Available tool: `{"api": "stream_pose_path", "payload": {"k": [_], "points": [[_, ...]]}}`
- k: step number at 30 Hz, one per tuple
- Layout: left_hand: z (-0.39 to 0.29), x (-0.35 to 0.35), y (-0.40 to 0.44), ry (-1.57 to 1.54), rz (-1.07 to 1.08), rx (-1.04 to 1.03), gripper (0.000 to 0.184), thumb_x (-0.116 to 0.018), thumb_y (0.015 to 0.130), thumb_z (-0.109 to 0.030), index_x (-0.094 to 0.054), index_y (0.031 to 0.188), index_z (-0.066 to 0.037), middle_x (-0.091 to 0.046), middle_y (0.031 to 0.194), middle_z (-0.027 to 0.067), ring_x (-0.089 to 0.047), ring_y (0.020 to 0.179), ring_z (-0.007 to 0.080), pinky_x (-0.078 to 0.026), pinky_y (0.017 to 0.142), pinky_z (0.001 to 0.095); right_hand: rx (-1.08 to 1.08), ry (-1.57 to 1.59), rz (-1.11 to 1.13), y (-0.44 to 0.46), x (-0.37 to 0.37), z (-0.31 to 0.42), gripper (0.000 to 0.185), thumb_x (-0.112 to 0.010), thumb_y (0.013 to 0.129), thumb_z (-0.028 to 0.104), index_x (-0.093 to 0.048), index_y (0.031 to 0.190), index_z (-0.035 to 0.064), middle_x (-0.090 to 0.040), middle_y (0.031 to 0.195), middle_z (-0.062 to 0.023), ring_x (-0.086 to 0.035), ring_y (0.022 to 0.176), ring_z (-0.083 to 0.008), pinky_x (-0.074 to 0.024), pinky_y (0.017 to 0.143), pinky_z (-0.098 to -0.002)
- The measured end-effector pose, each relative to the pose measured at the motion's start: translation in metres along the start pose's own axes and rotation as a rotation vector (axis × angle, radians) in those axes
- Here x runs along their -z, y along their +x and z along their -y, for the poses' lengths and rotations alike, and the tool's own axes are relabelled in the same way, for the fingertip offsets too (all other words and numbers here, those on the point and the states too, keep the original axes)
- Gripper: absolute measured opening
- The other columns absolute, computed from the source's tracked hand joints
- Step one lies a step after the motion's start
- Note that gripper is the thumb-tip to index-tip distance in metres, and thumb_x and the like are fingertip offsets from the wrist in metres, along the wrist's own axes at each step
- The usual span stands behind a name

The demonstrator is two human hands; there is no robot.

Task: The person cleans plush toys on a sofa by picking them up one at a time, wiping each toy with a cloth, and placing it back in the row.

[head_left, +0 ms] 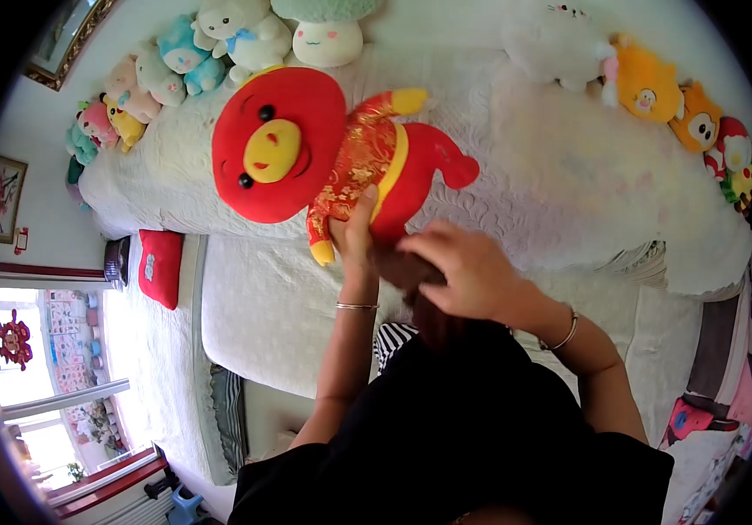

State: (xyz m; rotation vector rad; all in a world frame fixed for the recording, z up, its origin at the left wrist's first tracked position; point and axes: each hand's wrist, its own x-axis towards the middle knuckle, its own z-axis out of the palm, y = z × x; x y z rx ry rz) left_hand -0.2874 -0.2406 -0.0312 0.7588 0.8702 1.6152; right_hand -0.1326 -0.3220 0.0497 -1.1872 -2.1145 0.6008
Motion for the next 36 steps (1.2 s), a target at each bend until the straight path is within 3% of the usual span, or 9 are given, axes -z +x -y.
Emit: {"api": "stream_pose_path", "payload": {"k": [2, 9, 13, 19, 23, 28, 33, 35, 36], "points": [[0.001, -0.003, 0.001, -0.100, 0.004, 0.040, 0.036, -0.067, 0.084, -0.006, -0.057, 0.116, 0.006, -0.064, 0.109, 0.0101, -0.061, 0.097, 0.0196, -0.047, 0.089, 0.0318, 0.044, -0.037, -0.204, 0.020, 0.023, 0.011, 0.039, -0.072, 0.073, 0.017, -0.059, 0.110, 0.0130, -0.058, 0.095, -0.0109, -0.063, 0.079, -0.0315, -0.0518, 0.065, -0.0399], [-0.019, -0.013, -0.003, 0.074, -0.019, -0.127, 0.038, -0.066, 0.084, -0.003, -0.056, 0.119, 0.006, -0.063, 0.112, 0.0110, -0.061, 0.100, 0.0200, -0.047, 0.090, 0.0312, -0.166, -0.212, -0.116, -0.009, 0.004, -0.048, 0.044, -0.074, 0.069, 0.015, -0.060, 0.110, 0.0111, -0.057, 0.096, -0.0118, -0.063, 0.080, -0.0335, -0.0522, 0.068, -0.0403], [-0.009, -0.020, -0.011, -0.041, 0.012, -0.049, 0.038, -0.066, 0.084, -0.002, -0.055, 0.119, 0.006, -0.063, 0.114, 0.0127, -0.061, 0.101, 0.0204, -0.047, 0.090, 0.0315, 0.155, -0.148, -0.460, 0.028, 0.027, -0.017, 0.053, -0.074, 0.063, 0.008, -0.060, 0.114, 0.0116, -0.057, 0.101, -0.0118, -0.063, 0.084, -0.0331, -0.0524, 0.070, -0.0390], [-0.027, -0.019, -0.008, 0.023, 0.005, -0.090, 0.037, -0.059, 0.089, -0.008, -0.050, 0.123, 0.006, -0.062, 0.115, 0.0155, -0.063, 0.103, 0.0217, -0.053, 0.088, 0.0342, -0.128, -0.088, -0.349, -0.012, -0.010, -0.081, 0.051, -0.070, 0.061, 0.005, -0.062, 0.112, 0.0085, -0.058, 0.100, -0.0117, -0.062, 0.082, -0.0337, -0.0525, 0.070, -0.0383], [-0.021, -0.025, -0.012, -0.040, 0.016, 0.005, 0.038, -0.057, 0.091, -0.010, -0.049, 0.124, 0.006, -0.061, 0.116, 0.0157, -0.063, 0.101, 0.0214, -0.053, 0.087, 0.0332, 0.239, -0.005, -0.594, 0.015, 0.025, -0.036, 0.054, -0.068, 0.059, 0.002, -0.062, 0.113, 0.0042, -0.057, 0.102, -0.0140, -0.062, 0.086, -0.0334, -0.0515, 0.069, -0.0379], [-0.023, -0.031, -0.018, -0.043, 0.031, -0.030, 0.039, -0.056, 0.091, -0.009, -0.047, 0.126, 0.005, -0.061, 0.115, 0.0156, -0.064, 0.100, 0.0220, -0.053, 0.087, 0.0345, -0.113, -0.003, -0.400, -0.015, -0.009, -0.096, 0.050, -0.068, 0.062, 0.004, -0.062, 0.112, 0.0025, -0.058, 0.104, -0.0165, -0.062, 0.086, -0.0352, -0.0518, 0.071, -0.0381], [-0.013, -0.030, -0.018, -0.116, 0.019, 0.061, 0.041, -0.058, 0.092, -0.015, -0.048, 0.126, 0.004, -0.061, 0.116, 0.0155, -0.064, 0.098, 0.0221, -0.054, 0.086, 0.0333, 0.294, 0.064, -0.607, -0.015, 0.028, -0.055, 0.050, -0.069, 0.062, 0.009, -0.063, 0.111, 0.0037, -0.058, 0.103, -0.0174, -0.062, 0.083, -0.0350, -0.0522, 0.070, -0.0375], [-0.011, -0.038, -0.023, -0.155, 0.016, 0.063, 0.039, -0.057, 0.093, -0.019, -0.050, 0.124, 0.003, -0.061, 0.116, 0.0149, -0.064, 0.099, 0.0221, -0.053, 0.087, 0.0336, 0.318, -0.095, -0.524, -0.012, 0.017, -0.056, 0.050, -0.069, 0.063, 0.008, -0.063, 0.112, 0.0037, -0.058, 0.104, -0.0168, -0.062, 0.086, -0.0344, -0.0516, 0.074, -0.0380], [-0.011, -0.037, -0.023, -0.177, 0.029, 0.064, 0.039, -0.056, 0.094, -0.021, -0.050, 0.124, 0.003, -0.061, 0.116, 0.0145, -0.064, 0.100, 0.0219, -0.053, 0.088, 0.0342, 0.111, 0.000, -0.414, -0.017, 0.010, -0.064, 0.045, -0.068, 0.066, 0.006, -0.063, 0.111, 0.0030, -0.059, 0.102, -0.0156, -0.061, 0.089, -0.0335, -0.0501, 0.078, -0.0378]]}}
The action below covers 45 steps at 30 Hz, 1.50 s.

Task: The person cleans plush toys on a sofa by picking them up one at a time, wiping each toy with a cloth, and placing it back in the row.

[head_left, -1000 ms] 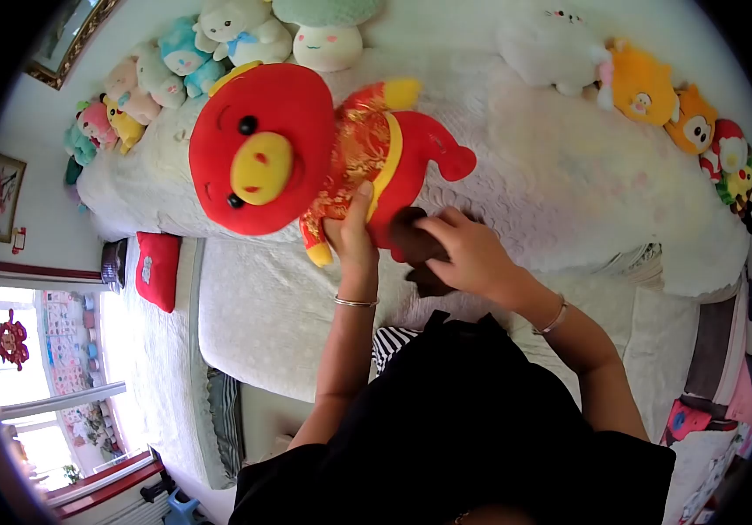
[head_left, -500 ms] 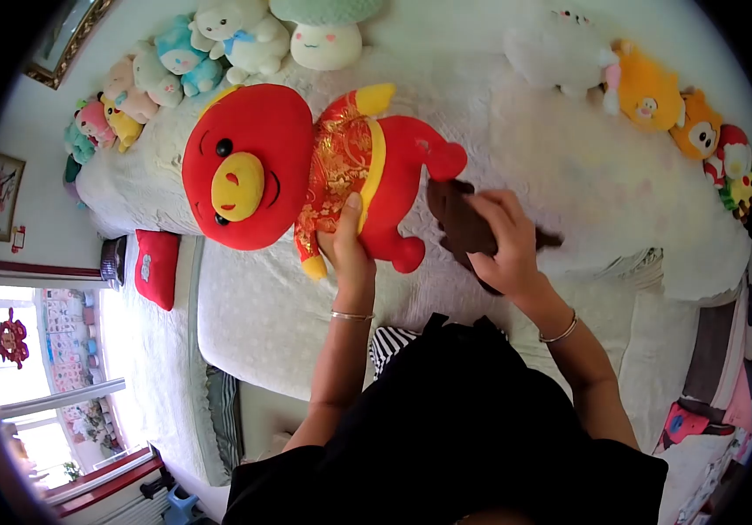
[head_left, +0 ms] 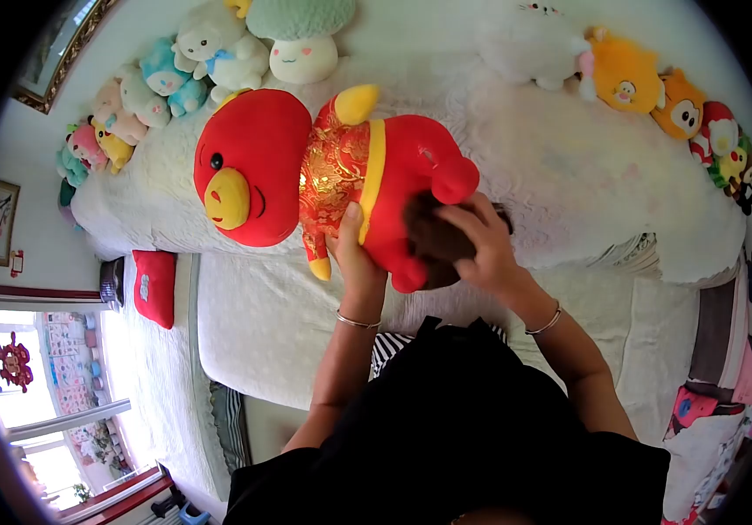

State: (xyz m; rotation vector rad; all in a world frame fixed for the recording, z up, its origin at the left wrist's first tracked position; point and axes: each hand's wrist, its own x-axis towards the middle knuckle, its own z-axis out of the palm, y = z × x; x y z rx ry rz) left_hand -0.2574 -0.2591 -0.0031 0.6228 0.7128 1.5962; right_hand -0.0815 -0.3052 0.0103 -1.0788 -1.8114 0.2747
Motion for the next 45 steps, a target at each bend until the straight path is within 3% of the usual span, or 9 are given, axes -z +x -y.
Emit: {"api": "stream_pose_path", "payload": {"k": [3, 9, 12, 17, 19, 29, 32, 39, 45], "points": [[-0.015, 0.007, -0.007, -0.033, 0.064, 0.007, 0.040, -0.053, 0.095, -0.024, -0.050, 0.125, 0.003, -0.060, 0.118, 0.0140, -0.062, 0.104, 0.0218, -0.052, 0.090, 0.0355, -0.244, 0.139, -0.180, -0.016, -0.001, -0.017, 0.040, -0.068, 0.070, 0.005, -0.062, 0.109, 0.0016, -0.060, 0.101, -0.0151, -0.061, 0.090, -0.0321, -0.0490, 0.080, -0.0374], [-0.008, 0.034, -0.014, -0.152, 0.116, 0.129, 0.046, -0.057, 0.091, -0.020, -0.047, 0.128, 0.006, -0.057, 0.125, 0.0172, -0.059, 0.113, 0.0261, -0.049, 0.096, 0.0407, 0.046, 0.334, -0.450, 0.021, 0.016, 0.015, 0.034, -0.064, 0.075, -0.004, -0.060, 0.109, -0.0017, -0.061, 0.099, -0.0163, -0.059, 0.089, -0.0268, -0.0470, 0.082, -0.0352], [-0.005, 0.060, -0.019, -0.149, 0.172, 0.103, 0.052, -0.060, 0.087, -0.020, -0.045, 0.130, 0.005, -0.057, 0.126, 0.0169, -0.057, 0.115, 0.0264, -0.047, 0.098, 0.0427, -0.330, 0.270, -0.143, -0.009, 0.012, -0.024, 0.035, -0.065, 0.075, -0.003, -0.061, 0.109, 0.0018, -0.059, 0.101, -0.0127, -0.060, 0.091, -0.0240, -0.0464, 0.084, -0.0329], [-0.013, 0.069, -0.009, 0.000, 0.305, 0.081, 0.068, -0.071, 0.075, -0.015, -0.040, 0.134, 0.003, -0.057, 0.125, 0.0150, -0.058, 0.114, 0.0264, -0.047, 0.099, 0.0410, 0.049, 0.259, -0.259, 0.032, 0.069, 0.027, 0.040, -0.066, 0.071, -0.001, -0.062, 0.110, 0.0043, -0.059, 0.101, -0.0131, -0.061, 0.089, -0.0239, -0.0479, 0.080, -0.0311], [-0.013, 0.067, -0.006, -0.060, 0.300, 0.070, 0.067, -0.072, 0.073, -0.012, -0.043, 0.131, 0.005, -0.059, 0.121, 0.0141, -0.061, 0.108, 0.0255, -0.050, 0.095, 0.0388, 0.185, 0.121, 0.157, 0.045, 0.085, 0.028, 0.045, -0.066, 0.066, 0.001, -0.062, 0.111, 0.0040, -0.059, 0.100, -0.0145, -0.061, 0.088, -0.0286, -0.0486, 0.080, -0.0322], [-0.018, 0.082, 0.017, 0.075, 0.540, 0.267, 0.055, -0.065, 0.076, -0.005, -0.049, 0.128, 0.001, -0.059, 0.122, 0.0099, -0.057, 0.112, 0.0210, -0.046, 0.096, 0.0350, -0.154, 0.563, 0.178, 0.031, 0.054, 0.013, 0.039, -0.065, 0.073, -0.003, -0.061, 0.112, -0.0009, -0.059, 0.097, -0.0082, -0.059, 0.093, -0.0159, -0.0455, 0.083, -0.0295], [-0.046, 0.039, 0.007, 0.571, 0.584, 0.254, 0.049, -0.052, 0.088, -0.016, -0.044, 0.133, 0.002, -0.056, 0.127, 0.0101, -0.052, 0.117, 0.0192, -0.040, 0.100, 0.0315, -0.208, 0.600, 0.112, 0.032, 0.056, 0.019, 0.043, -0.067, 0.069, -0.002, -0.061, 0.112, -0.0007, -0.059, 0.094, -0.0088, -0.060, 0.090, -0.0183, -0.0466, 0.081, -0.0295], [-0.057, 0.017, -0.014, 0.576, 0.493, 0.459, 0.053, -0.068, 0.083, -0.014, -0.049, 0.129, 0.002, -0.060, 0.119, 0.0094, -0.058, 0.108, 0.0163, -0.047, 0.094, 0.0320, 0.103, 0.075, 0.200, 0.040, 0.056, 0.048, 0.052, -0.072, 0.057, 0.010, -0.066, 0.109, 0.0132, -0.057, 0.098, -0.0082, -0.062, 0.080, -0.0289, -0.0511, 0.066, -0.0335], [-0.039, 0.035, -0.018, 0.402, 0.441, 0.224, 0.055, -0.074, 0.075, 0.000, -0.052, 0.125, 0.003, -0.061, 0.117, 0.0089, -0.060, 0.105, 0.0155, -0.051, 0.088, 0.0307, 0.225, 0.093, 0.417, 0.043, 0.053, 0.075, 0.048, -0.074, 0.055, 0.011, -0.070, 0.103, 0.0131, -0.053, 0.091, -0.0064, -0.061, 0.074, -0.0257, -0.0504, 0.062, -0.0325]]}}
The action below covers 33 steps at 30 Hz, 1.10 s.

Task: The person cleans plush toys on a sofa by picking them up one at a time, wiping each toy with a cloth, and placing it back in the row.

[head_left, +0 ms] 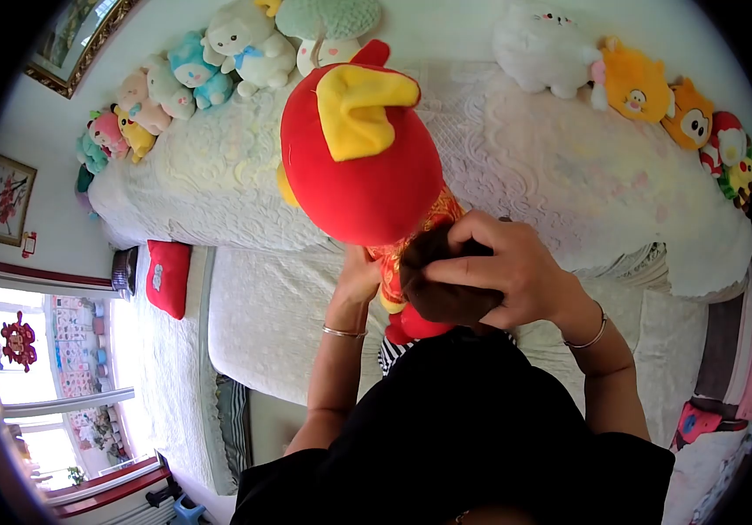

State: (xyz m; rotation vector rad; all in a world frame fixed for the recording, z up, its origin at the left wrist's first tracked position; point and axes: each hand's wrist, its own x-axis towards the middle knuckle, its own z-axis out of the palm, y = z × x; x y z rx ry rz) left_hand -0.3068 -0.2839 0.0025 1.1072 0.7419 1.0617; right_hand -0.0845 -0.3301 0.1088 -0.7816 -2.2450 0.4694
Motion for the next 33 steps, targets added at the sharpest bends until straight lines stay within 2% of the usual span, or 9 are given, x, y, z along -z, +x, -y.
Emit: {"api": "stream_pose_path", "payload": {"k": [3, 7, 9, 11, 16, 20, 22, 30, 33], "points": [[0.017, 0.014, 0.005, -0.179, -0.123, 0.063, 0.056, -0.069, 0.081, -0.004, -0.045, 0.132, 0.001, -0.057, 0.124, 0.0122, -0.060, 0.108, 0.0204, -0.051, 0.091, 0.0336, -0.040, 0.074, -0.031, 0.001, 0.010, -0.016, 0.047, -0.072, 0.058, 0.008, -0.069, 0.105, 0.0099, -0.057, 0.093, -0.0086, -0.062, 0.078, -0.0271, -0.0506, 0.067, -0.0315], [0.017, 0.025, 0.000, -0.691, 0.141, 0.053, 0.049, -0.050, 0.097, -0.021, -0.034, 0.142, -0.007, -0.050, 0.134, 0.0139, -0.053, 0.121, 0.0286, -0.047, 0.101, 0.0421, -0.269, -0.155, -0.323, 0.005, 0.036, -0.046, 0.046, -0.069, 0.061, 0.004, -0.067, 0.107, 0.0078, -0.060, 0.094, -0.0122, -0.063, 0.086, -0.0294, -0.0525, 0.072, -0.0340], [0.019, 0.023, 0.005, -0.211, -0.145, 0.094, 0.050, -0.050, 0.098, -0.025, -0.033, 0.142, -0.007, -0.048, 0.137, 0.0132, -0.052, 0.122, 0.0282, -0.046, 0.102, 0.0418, -0.048, -0.134, -0.228, 0.014, 0.036, -0.018, 0.050, -0.069, 0.057, 0.003, -0.067, 0.107, 0.0116, -0.059, 0.096, -0.0109, -0.062, 0.085, -0.0291, -0.0527, 0.071, -0.0329], [0.022, 0.018, 0.004, -0.177, -0.088, 0.066, 0.050, -0.050, 0.098, -0.025, -0.033, 0.142, -0.007, -0.048, 0.137, 0.0132, -0.052, 0.122, 0.0282, -0.046, 0.102, 0.0418, 0.082, -0.061, -0.059, 0.022, 0.021, 0.002, 0.050, -0.066, 0.059, 0.001, -0.067, 0.108, 0.0096, -0.058, 0.095, -0.0117, -0.061, 0.085, -0.0304, -0.0509, 0.074, -0.0336], [0.023, 0.024, 0.007, -0.203, -0.003, 0.066, 0.051, -0.051, 0.098, -0.024, -0.033, 0.142, -0.007, -0.048, 0.136, 0.0133, -0.052, 0.122, 0.0279, -0.047, 0.102, 0.0417, -0.131, -0.270, -0.299, 0.032, 0.034, -0.043, 0.048, -0.062, 0.059, 0.000, -0.067, 0.106, 0.0087, -0.059, 0.096, -0.0126, -0.061, 0.084, -0.0296, -0.0509, 0.073, -0.0339], [0.020, 0.018, 0.016, -0.214, 0.001, 0.058, 0.051, -0.051, 0.098, -0.024, -0.033, 0.142, -0.006, -0.048, 0.136, 0.0133, -0.052, 0.122, 0.0278, -0.047, 0.102, 0.0416, 0.146, -0.027, -0.164, 0.036, 0.015, -0.014, 0.051, -0.059, 0.057, 0.007, -0.066, 0.108, 0.0065, -0.059, 0.099, -0.0130, -0.061, 0.086, -0.0310, -0.0506, 0.077, -0.0367], [0.019, 0.017, 0.014, -0.218, -0.002, 0.061, 0.051, -0.051, 0.098, -0.024, -0.033, 0.142, -0.006, -0.048, 0.136, 0.0133, -0.052, 0.122, 0.0277, -0.047, 0.102, 0.0415, -0.040, -0.068, -0.119, 0.031, 0.009, -0.037, 0.051, -0.063, 0.060, 0.000, -0.065, 0.109, 0.0132, -0.060, 0.102, -0.0099, -0.063, 0.088, -0.0295, -0.0537, 0.075, -0.0349], [0.023, 0.011, 0.013, -0.256, -0.023, 0.047, 0.051, -0.052, 0.097, -0.023, -0.033, 0.141, -0.006, -0.048, 0.136, 0.0133, -0.052, 0.122, 0.0273, -0.047, 0.101, 0.0414, 0.140, -0.234, -0.510, 0.087, 0.044, -0.048, 0.043, -0.069, 0.066, 0.002, -0.064, 0.108, 0.0080, -0.061, 0.092, -0.0102, -0.062, 0.080, -0.0293, -0.0508, 0.070, -0.0362], [0.021, 0.015, 0.014, -0.269, -0.036, 0.025, 0.051, -0.052, 0.097, -0.023, -0.033, 0.141, -0.006, -0.048, 0.136, 0.0133, -0.052, 0.122, 0.0272, -0.047, 0.101, 0.0413, 0.064, -0.035, -0.117, 0.072, 0.042, -0.010, 0.045, -0.068, 0.065, 0.002, -0.064, 0.109, 0.0101, -0.058, 0.089, -0.0099, -0.062, 0.083, -0.0301, -0.0506, 0.074, -0.0366]]}}
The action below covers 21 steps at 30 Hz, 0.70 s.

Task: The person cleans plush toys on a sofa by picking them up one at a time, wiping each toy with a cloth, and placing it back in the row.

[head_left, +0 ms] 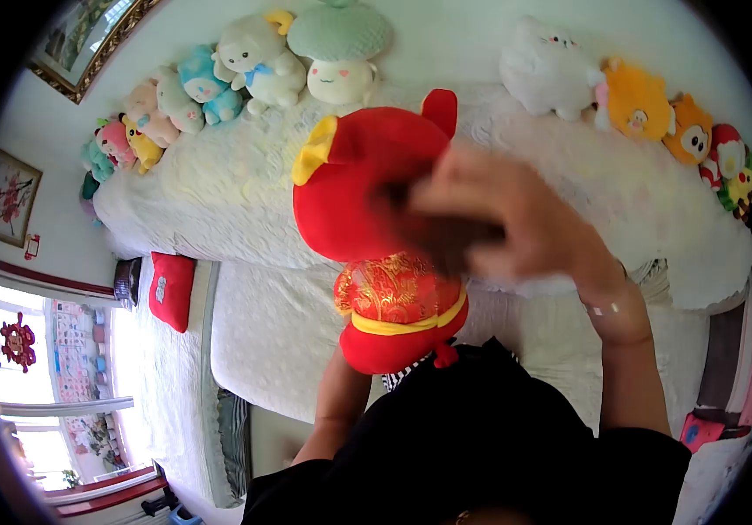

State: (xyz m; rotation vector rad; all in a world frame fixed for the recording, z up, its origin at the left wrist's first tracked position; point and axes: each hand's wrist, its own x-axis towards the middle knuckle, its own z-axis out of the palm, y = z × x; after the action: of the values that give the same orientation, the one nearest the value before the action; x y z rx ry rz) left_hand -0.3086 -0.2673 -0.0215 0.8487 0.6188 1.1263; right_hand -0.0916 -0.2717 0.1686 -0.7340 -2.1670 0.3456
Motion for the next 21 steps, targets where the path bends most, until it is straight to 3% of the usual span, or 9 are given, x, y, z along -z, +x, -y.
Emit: {"api": "stream_pose_path", "payload": {"k": [1, 3, 5, 7, 9, 11, 13, 15, 21], "points": [[0.000, 0.001, 0.001, -0.006, -0.003, -0.006, 0.051, -0.052, 0.097, -0.023, -0.033, 0.141, -0.006, -0.048, 0.136, 0.0133, -0.052, 0.122, 0.0271, -0.047, 0.101, 0.0413, -0.016, 0.178, 0.282, -0.002, 0.004, 0.014, 0.045, -0.067, 0.065, 0.002, -0.064, 0.109, 0.0104, -0.057, 0.088, -0.0101, -0.061, 0.084, -0.0307, -0.0502, 0.076, -0.0368], [0.000, 0.003, 0.002, -0.027, -0.012, -0.009, 0.051, -0.052, 0.097, -0.023, -0.033, 0.141, -0.006, -0.048, 0.136, 0.0133, -0.052, 0.122, 0.0271, -0.047, 0.101, 0.0412, -0.041, 0.268, 0.297, 0.000, 0.002, 0.016, 0.046, -0.066, 0.064, 0.003, -0.065, 0.109, 0.0121, -0.058, 0.088, -0.0100, -0.061, 0.085, -0.0300, -0.0502, 0.075, -0.0359], [0.001, 0.002, 0.001, -0.029, -0.018, -0.002, 0.051, -0.053, 0.097, -0.023, -0.033, 0.141, -0.006, -0.048, 0.136, 0.0133, -0.052, 0.122, 0.0270, -0.047, 0.101, 0.0412, 0.064, 0.041, -0.118, 0.017, 0.004, -0.005, 0.049, -0.063, 0.060, 0.000, -0.065, 0.108, 0.0078, -0.056, 0.091, -0.0072, -0.061, 0.086, -0.0277, -0.0492, 0.074, -0.0314], [0.004, 0.001, 0.002, -0.040, -0.024, -0.009, 0.051, -0.053, 0.097, -0.023, -0.033, 0.141, -0.006, -0.048, 0.136, 0.0133, -0.052, 0.122, 0.0269, -0.047, 0.101, 0.0411, -0.049, -0.017, -0.145, 0.020, -0.004, -0.011, 0.049, -0.063, 0.061, 0.001, -0.065, 0.109, 0.0093, -0.057, 0.092, -0.0074, -0.061, 0.084, -0.0273, -0.0498, 0.071, -0.0328], [0.003, 0.000, -0.003, -0.050, -0.029, -0.014, 0.051, -0.053, 0.097, -0.023, -0.033, 0.141, -0.006, -0.048, 0.136, 0.0133, -0.052, 0.122, 0.0268, -0.047, 0.101, 0.0411, 0.031, -0.049, 0.048, 0.006, -0.024, -0.002, 0.048, -0.063, 0.061, 0.003, -0.064, 0.109, 0.0084, -0.057, 0.093, -0.0077, -0.061, 0.086, -0.0261, -0.0499, 0.070, -0.0338], [-0.002, 0.004, -0.009, -0.062, -0.038, -0.022, 0.051, -0.053, 0.097, -0.022, -0.033, 0.141, -0.006, -0.048, 0.136, 0.0133, -0.052, 0.121, 0.0267, -0.047, 0.101, 0.0410, -0.008, 0.207, 0.428, -0.002, -0.013, 0.017, 0.050, -0.064, 0.059, 0.005, -0.065, 0.109, 0.0086, -0.058, 0.092, -0.0078, -0.062, 0.085, -0.0257, -0.0504, 0.071, -0.0323], [-0.003, 0.007, -0.017, -0.067, -0.050, -0.028, 0.051, -0.053, 0.096, -0.022, -0.033, 0.141, -0.006, -0.048, 0.136, 0.0133, -0.052, 0.121, 0.0266, -0.047, 0.101, 0.0410, 0.096, 0.111, 0.105, 0.001, -0.002, -0.003, 0.052, -0.065, 0.058, 0.003, -0.065, 0.109, 0.0049, -0.063, 0.095, -0.0084, -0.064, 0.084, -0.0224, -0.0503, 0.077, -0.0284], [-0.004, 0.007, -0.022, -0.067, -0.053, -0.024, 0.052, -0.053, 0.096, -0.022, -0.033, 0.141, -0.006, -0.048, 0.136, 0.0133, -0.052, 0.121, 0.0265, -0.047, 0.101, 0.0410, -0.266, 0.355, -0.196, 0.006, 0.009, -0.035, 0.038, -0.066, 0.077, 0.002, -0.059, 0.114, -0.0016, -0.066, 0.106, -0.0078, -0.061, 0.098, -0.0136, -0.0476, 0.088, -0.0314], [-0.005, 0.011, -0.032, -0.097, -0.084, -0.067, 0.052, -0.054, 0.096, -0.022, -0.033, 0.141, -0.006, -0.048, 0.136, 0.0133, -0.052, 0.121, 0.0263, -0.047, 0.101, 0.0408, -0.331, 0.208, -0.083, -0.028, -0.005, -0.063, 0.037, -0.066, 0.082, 0.004, -0.057, 0.118, -0.0022, -0.064, 0.103, -0.0055, -0.057, 0.096, -0.0115, -0.0462, 0.088, -0.0272]]}}
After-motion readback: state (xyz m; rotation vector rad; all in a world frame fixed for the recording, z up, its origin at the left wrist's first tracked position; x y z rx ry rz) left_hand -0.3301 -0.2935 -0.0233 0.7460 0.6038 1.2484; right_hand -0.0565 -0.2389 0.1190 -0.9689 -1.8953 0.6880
